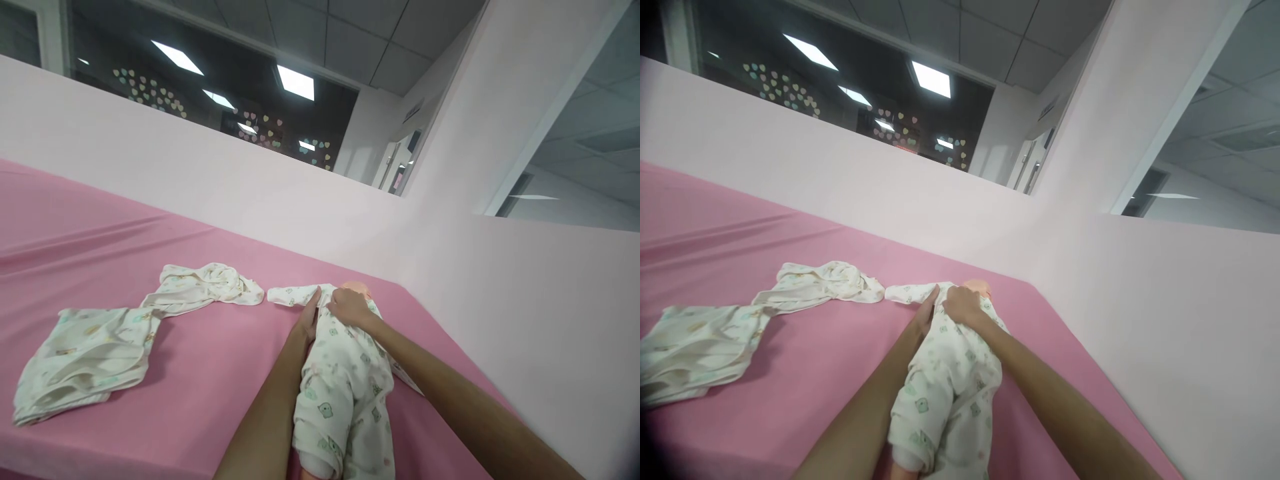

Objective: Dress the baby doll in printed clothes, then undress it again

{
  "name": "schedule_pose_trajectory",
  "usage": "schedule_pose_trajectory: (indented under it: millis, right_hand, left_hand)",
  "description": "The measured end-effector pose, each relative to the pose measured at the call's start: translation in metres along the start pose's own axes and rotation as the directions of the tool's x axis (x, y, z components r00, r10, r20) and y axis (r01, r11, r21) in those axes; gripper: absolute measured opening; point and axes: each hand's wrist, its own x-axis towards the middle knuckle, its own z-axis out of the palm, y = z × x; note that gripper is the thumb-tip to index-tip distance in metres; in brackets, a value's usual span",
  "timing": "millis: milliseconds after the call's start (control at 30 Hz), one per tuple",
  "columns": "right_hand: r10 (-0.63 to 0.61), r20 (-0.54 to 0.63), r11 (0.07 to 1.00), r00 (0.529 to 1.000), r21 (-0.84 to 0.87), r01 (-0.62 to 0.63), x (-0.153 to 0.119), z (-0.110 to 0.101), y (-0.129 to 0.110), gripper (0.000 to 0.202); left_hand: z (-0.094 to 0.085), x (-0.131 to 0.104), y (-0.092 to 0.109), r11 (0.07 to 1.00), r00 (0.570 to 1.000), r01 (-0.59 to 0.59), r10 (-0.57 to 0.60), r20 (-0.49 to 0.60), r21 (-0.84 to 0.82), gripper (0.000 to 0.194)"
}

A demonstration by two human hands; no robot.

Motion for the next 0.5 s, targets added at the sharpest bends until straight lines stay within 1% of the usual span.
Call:
schedule_pose_trajectory:
  millis: [100, 167, 367, 500]
  right_hand:
    - [0.087, -0.04, 0.996, 0.995, 0.014, -0.086, 0.019, 0.001, 0.011, 0.025]
    - [0.094, -0.053, 0.995, 0.994, 0.021, -0.093, 0.024, 0.002, 0.014, 0.025]
    - [0.004, -0.119, 1.0, 0.993, 0.008, -0.003, 0.011, 0.008, 0.013, 0.023]
    - [-0.051, -0.178, 0.998, 0.983, 0.014, 0.054, -0.002, 0.013, 0.014, 0.023]
  left_hand:
    - [0.002, -0.004, 0.0, 0.999, 0.999, -0.034, 0.035, -0.028, 0.017, 0.056]
    - [0.003, -0.006, 0.0, 0.999, 0.998, -0.045, 0.047, -0.044, 0.028, 0.056]
    - [-0.001, -0.004, -0.001, 0.998, 0.998, -0.034, 0.037, -0.055, 0.056, 0.059]
    - [-0.002, -0.003, -0.001, 0.995, 0.999, -0.015, 0.018, -0.033, 0.094, 0.065]
